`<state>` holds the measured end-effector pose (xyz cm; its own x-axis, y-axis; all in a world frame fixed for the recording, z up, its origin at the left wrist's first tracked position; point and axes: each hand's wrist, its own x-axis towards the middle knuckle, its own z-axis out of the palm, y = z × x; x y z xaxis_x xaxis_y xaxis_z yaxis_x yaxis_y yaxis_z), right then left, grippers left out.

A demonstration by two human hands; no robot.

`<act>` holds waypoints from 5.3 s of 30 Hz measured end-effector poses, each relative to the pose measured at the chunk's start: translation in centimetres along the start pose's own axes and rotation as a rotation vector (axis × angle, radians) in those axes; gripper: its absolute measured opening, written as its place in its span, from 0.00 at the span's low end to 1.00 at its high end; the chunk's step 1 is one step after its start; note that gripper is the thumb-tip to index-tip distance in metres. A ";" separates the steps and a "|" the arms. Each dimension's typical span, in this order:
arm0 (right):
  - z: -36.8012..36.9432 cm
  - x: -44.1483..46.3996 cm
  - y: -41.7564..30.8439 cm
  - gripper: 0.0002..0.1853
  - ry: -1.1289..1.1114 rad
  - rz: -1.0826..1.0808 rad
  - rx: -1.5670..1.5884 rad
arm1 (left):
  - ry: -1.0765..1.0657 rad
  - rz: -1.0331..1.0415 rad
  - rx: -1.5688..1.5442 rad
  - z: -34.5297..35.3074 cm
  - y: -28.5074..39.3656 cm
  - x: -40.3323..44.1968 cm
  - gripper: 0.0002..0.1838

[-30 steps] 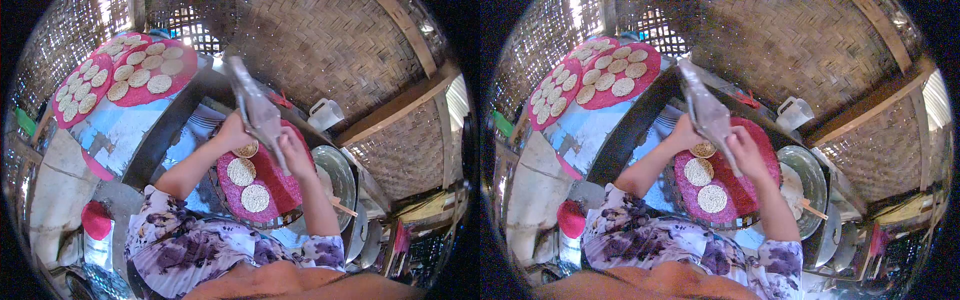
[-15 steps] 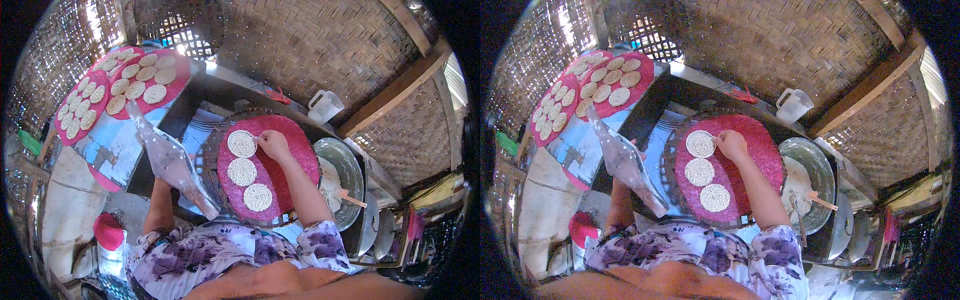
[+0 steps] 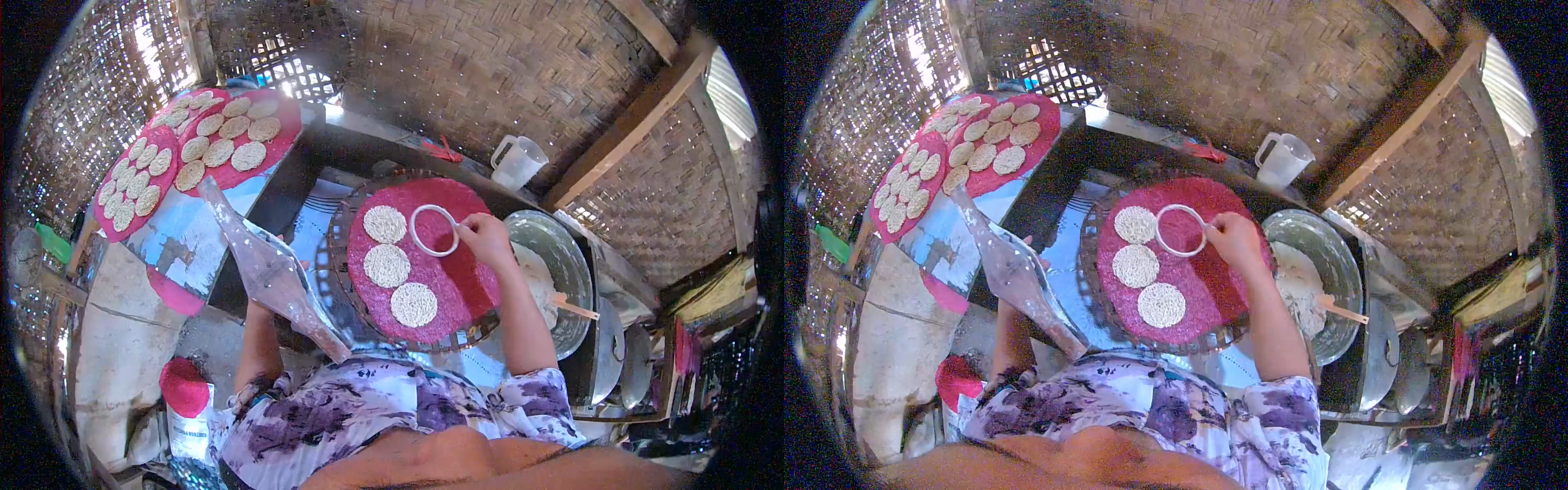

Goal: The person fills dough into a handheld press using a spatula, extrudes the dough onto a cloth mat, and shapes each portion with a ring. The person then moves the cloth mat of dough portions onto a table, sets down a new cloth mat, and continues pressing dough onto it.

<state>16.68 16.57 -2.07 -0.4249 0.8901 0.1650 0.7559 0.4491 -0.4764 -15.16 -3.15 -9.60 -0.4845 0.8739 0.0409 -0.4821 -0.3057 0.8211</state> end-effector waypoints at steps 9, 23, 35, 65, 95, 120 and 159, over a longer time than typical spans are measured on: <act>-1.2 -8.4 5.1 0.14 -0.104 0.167 -0.249 | -0.254 0.009 -0.038 -2.1 -2.0 -1.3 0.29; -1.4 -10.5 4.8 0.15 -0.123 0.133 -0.141 | -0.166 -0.237 -0.274 2.3 -1.1 -6.8 0.28; -2.8 -17.7 -1.6 0.33 -0.586 0.105 1.120 | -0.373 0.778 1.535 20.5 -2.0 -7.7 0.27; -6.3 -14.1 5.6 0.28 -0.473 0.317 0.666 | -0.207 -0.346 -0.670 23.4 -7.9 3.7 0.32; -3.2 -14.9 5.7 0.19 -0.160 0.170 0.888 | -0.568 -0.342 0.622 22.2 -12.3 2.5 0.22; -5.6 -17.7 5.9 0.21 0.061 0.067 0.498 | -0.518 0.591 1.342 29.8 -6.3 -6.3 0.16; -13.2 -17.1 6.6 0.13 0.769 -0.281 1.643 | -0.992 0.280 -0.412 34.9 -6.8 -4.5 0.24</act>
<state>35.53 5.34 3.39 0.2151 0.8576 0.4672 -0.6845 0.4736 -0.5542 15.83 8.19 4.48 0.0964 0.6126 0.7845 -0.7420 -0.4811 0.4668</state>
